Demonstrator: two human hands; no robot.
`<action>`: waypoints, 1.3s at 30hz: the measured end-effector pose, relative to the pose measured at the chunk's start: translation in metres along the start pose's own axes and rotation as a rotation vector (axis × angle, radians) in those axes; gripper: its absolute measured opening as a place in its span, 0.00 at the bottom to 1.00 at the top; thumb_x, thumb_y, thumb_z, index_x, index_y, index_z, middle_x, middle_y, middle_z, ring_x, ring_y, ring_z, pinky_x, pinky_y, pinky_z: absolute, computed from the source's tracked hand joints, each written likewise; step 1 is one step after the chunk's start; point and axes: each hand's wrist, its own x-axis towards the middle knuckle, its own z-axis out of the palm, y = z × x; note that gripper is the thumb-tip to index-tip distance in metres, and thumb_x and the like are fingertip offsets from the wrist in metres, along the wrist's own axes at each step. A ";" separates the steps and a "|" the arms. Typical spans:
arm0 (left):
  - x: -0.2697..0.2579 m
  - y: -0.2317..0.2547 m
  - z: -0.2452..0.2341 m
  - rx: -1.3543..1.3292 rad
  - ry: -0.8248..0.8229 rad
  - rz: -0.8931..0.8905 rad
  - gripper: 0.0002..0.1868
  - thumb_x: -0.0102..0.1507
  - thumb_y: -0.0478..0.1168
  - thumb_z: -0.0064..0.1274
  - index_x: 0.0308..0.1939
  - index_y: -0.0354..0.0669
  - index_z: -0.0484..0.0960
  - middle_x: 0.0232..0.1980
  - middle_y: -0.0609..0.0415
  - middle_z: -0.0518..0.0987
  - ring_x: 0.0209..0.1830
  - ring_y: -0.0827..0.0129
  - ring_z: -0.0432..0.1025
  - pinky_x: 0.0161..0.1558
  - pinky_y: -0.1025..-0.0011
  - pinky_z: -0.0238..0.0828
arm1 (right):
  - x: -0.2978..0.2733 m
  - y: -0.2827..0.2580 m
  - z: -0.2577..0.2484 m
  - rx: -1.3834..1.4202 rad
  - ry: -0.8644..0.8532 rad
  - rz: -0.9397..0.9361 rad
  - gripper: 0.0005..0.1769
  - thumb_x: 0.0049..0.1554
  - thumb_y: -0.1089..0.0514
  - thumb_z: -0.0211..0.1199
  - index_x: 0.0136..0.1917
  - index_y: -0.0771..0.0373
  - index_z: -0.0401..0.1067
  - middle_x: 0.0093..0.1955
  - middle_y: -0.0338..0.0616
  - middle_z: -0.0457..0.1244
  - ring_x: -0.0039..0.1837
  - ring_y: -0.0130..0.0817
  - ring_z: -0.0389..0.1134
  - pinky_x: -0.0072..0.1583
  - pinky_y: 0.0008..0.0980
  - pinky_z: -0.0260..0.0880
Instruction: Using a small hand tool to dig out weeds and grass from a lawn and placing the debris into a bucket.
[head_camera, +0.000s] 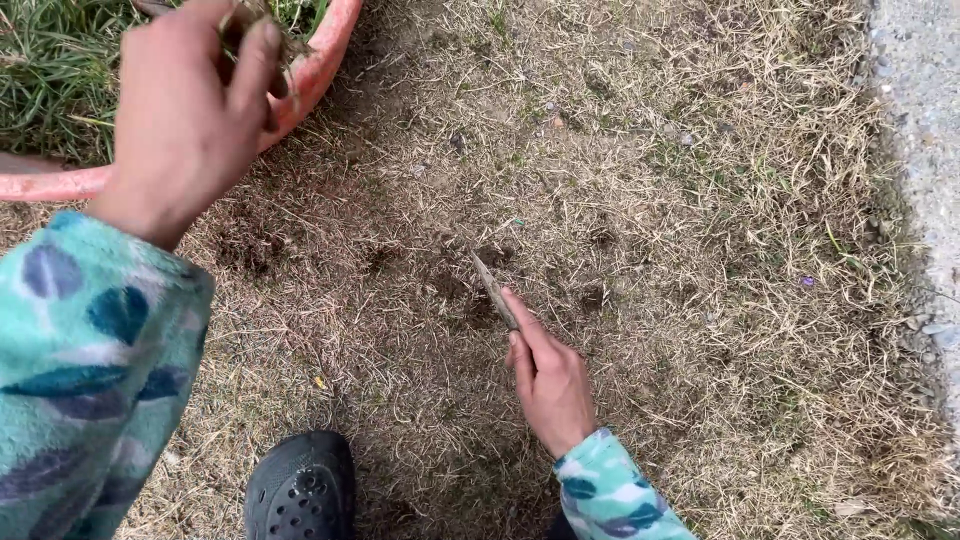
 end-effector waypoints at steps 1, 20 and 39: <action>0.007 -0.020 -0.006 0.208 0.070 0.078 0.13 0.83 0.32 0.49 0.42 0.38 0.75 0.34 0.53 0.79 0.31 0.64 0.73 0.35 0.61 0.70 | 0.000 0.001 0.001 0.011 0.012 -0.010 0.33 0.64 0.63 0.52 0.79 0.45 0.49 0.33 0.34 0.63 0.26 0.22 0.57 0.25 0.20 0.64; -0.052 -0.063 0.112 0.169 -0.571 -0.138 0.41 0.63 0.41 0.53 0.76 0.34 0.52 0.81 0.38 0.48 0.77 0.44 0.51 0.74 0.47 0.48 | 0.030 -0.016 0.018 0.008 -0.289 0.038 0.33 0.63 0.63 0.52 0.79 0.45 0.52 0.34 0.36 0.65 0.29 0.24 0.60 0.32 0.24 0.71; -0.062 -0.092 0.091 0.420 -0.642 -0.018 0.35 0.64 0.47 0.51 0.74 0.41 0.63 0.82 0.48 0.52 0.82 0.56 0.48 0.74 0.48 0.50 | 0.198 -0.106 -0.026 -0.156 -0.633 0.060 0.29 0.63 0.70 0.44 0.76 0.56 0.60 0.52 0.65 0.68 0.36 0.38 0.70 0.41 0.33 0.73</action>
